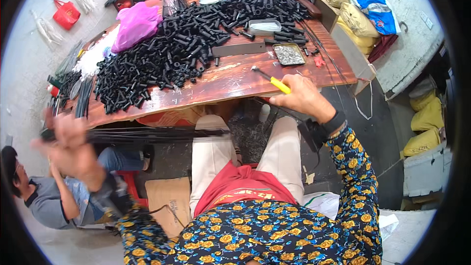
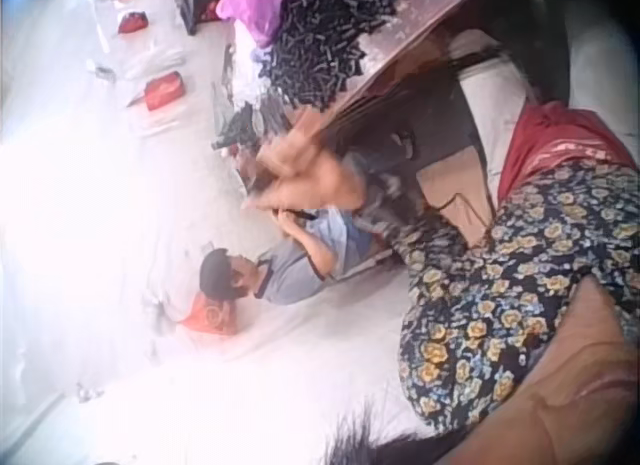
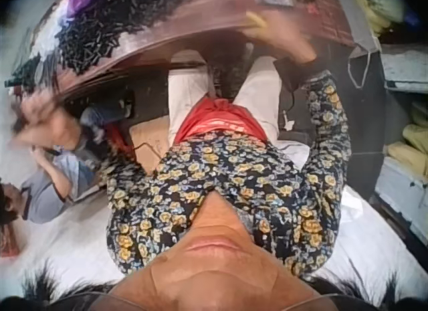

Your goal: Assembling umbrella rib components using pliers in a factory workshop environment.

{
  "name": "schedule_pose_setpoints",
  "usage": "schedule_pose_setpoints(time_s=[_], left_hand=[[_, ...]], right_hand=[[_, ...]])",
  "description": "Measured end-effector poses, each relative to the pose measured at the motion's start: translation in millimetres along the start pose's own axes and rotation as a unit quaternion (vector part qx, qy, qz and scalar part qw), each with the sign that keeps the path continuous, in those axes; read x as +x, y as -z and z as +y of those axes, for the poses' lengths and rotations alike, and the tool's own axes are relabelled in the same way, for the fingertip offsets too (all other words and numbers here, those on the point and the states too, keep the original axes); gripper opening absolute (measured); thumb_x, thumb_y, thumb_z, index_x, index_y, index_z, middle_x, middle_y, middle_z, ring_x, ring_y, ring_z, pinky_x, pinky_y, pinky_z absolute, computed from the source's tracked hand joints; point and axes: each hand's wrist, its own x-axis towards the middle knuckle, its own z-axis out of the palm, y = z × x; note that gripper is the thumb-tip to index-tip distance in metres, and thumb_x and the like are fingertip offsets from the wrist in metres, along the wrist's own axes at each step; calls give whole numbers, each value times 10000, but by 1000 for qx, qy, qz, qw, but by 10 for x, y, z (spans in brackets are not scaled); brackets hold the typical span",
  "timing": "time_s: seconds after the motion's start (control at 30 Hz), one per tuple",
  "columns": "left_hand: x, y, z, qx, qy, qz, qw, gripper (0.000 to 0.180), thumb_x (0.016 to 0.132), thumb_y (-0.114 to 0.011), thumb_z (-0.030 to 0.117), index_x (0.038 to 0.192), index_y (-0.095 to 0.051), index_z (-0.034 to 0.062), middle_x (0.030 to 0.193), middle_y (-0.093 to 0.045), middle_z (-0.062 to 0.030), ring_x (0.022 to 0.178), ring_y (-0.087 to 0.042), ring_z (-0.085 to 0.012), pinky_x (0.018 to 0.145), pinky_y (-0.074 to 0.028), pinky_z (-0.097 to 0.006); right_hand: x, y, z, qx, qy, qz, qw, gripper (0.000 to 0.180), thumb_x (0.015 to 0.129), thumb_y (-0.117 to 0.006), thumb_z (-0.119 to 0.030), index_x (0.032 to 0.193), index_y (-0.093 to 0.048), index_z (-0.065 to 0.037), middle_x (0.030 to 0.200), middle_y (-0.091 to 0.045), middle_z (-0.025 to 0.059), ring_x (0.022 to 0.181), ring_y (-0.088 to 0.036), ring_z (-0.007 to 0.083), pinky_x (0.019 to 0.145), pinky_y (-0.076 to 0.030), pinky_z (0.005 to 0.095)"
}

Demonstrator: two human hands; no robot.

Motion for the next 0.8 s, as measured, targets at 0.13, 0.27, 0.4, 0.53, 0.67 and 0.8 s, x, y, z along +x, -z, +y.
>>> schedule_pose_setpoints(time_s=[0.13,0.27,0.4,0.53,0.67,0.8], left_hand=[[-75,-32,841,86,-91,-29,992,533,918,-573,453,1036,-561,-66,649,-296,19,568,-252,-103,525,-235,-252],[-329,-101,938,232,-96,67,966,525,949,-499,510,963,-557,-12,639,-312,15,548,-239,-103,517,-230,-262],[-571,184,613,303,15,193,933,563,922,-482,606,985,-580,55,677,-427,12,509,-288,-98,482,-247,-263],[-968,352,-86,444,28,352,823,538,975,-487,503,916,-628,-12,645,-489,-8,448,-374,-85,413,-284,-241],[-1706,771,-102,448,129,436,770,497,988,-487,471,895,-641,7,619,-495,19,444,-381,-51,400,-281,-201],[-2260,1176,-359,467,202,435,743,461,981,-519,452,904,-663,21,602,-497,23,455,-426,-50,418,-319,-198]], right_hand=[[131,-37,333,-13,-73,-15,997,487,677,-749,-387,869,-649,50,852,-669,265,873,-660,402,770,-500,471],[394,-275,313,-157,-83,-1,984,606,720,-761,-476,1066,-601,-5,1010,-662,227,944,-644,377,800,-500,474],[649,-491,395,-175,-17,74,982,531,758,-706,-494,996,-596,-32,932,-667,222,886,-651,380,750,-507,475],[822,-514,569,-236,35,96,966,509,863,-613,-472,1127,-620,-37,923,-663,259,895,-636,427,783,-483,522],[728,-593,423,-249,161,169,940,389,894,-612,-332,1191,-634,-83,1029,-633,190,932,-613,357,817,-480,439],[384,-577,196,-84,163,151,971,261,902,-630,-196,1127,-657,-66,974,-642,124,878,-623,277,775,-486,358]])
